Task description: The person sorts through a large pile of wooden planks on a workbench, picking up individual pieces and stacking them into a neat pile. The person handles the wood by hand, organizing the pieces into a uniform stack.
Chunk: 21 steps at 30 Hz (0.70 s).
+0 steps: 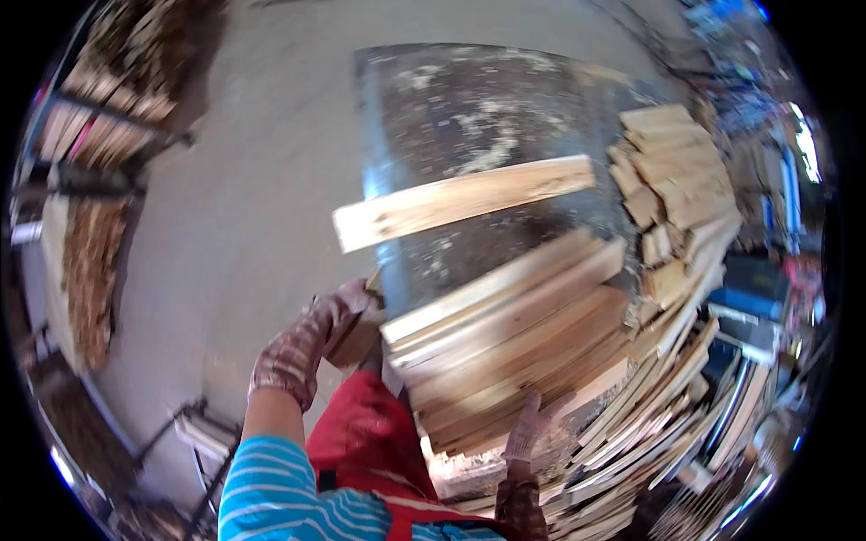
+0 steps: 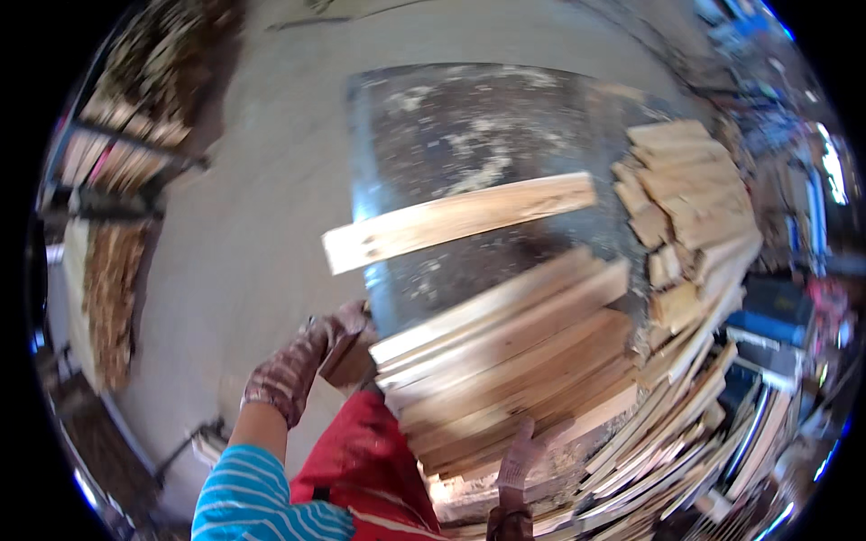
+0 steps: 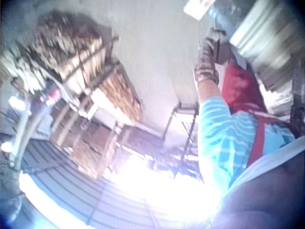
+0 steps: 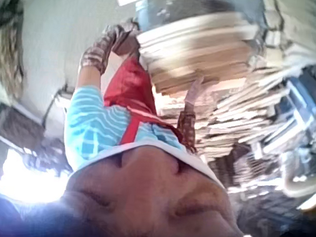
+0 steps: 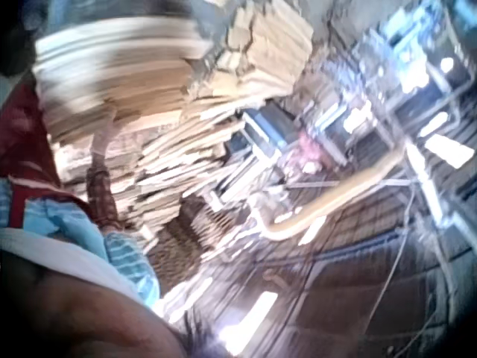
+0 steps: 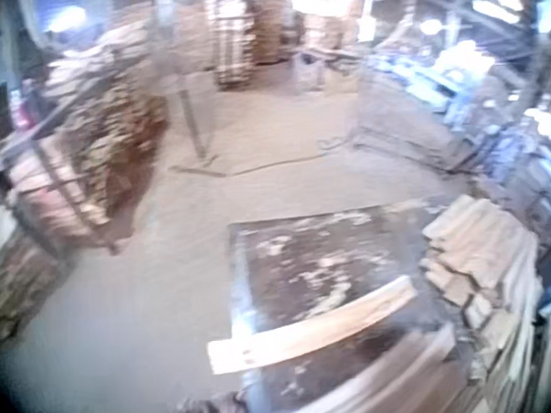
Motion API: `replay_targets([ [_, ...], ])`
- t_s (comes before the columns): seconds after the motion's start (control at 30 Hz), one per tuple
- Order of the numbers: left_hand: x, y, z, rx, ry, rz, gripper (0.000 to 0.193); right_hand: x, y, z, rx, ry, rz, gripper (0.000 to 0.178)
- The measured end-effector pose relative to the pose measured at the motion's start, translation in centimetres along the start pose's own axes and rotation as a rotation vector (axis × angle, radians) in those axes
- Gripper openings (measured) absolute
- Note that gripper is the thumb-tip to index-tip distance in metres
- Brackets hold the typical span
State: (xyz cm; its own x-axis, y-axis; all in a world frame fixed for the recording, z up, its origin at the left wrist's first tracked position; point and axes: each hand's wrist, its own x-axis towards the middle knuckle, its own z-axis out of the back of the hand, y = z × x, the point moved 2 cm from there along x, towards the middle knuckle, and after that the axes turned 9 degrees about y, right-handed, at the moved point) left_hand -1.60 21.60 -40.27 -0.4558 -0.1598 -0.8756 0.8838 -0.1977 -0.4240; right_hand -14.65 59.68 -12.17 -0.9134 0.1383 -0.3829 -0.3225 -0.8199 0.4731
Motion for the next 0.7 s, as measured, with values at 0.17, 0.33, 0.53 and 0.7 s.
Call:
replay_targets([
  [0.17,5.7,-2.3,1.8,0.315,0.007,0.052,0.052,-0.3,0.6,-0.5,0.179,0.011,0.023,0.097],
  [0.33,9.3,-1.6,4.7,0.491,-0.134,0.058,0.05,-0.1,0.5,-0.9,0.207,0.0,0.101,0.101],
  [0.53,9.7,-4.2,4.4,0.496,-0.329,-0.129,0.049,-0.6,2.1,-0.6,0.417,0.089,-0.088,0.114],
  [0.7,2.1,-9.1,-6.3,0.31,-0.193,-0.417,0.048,0.4,1.2,0.0,0.048,0.026,-0.017,0.118],
])
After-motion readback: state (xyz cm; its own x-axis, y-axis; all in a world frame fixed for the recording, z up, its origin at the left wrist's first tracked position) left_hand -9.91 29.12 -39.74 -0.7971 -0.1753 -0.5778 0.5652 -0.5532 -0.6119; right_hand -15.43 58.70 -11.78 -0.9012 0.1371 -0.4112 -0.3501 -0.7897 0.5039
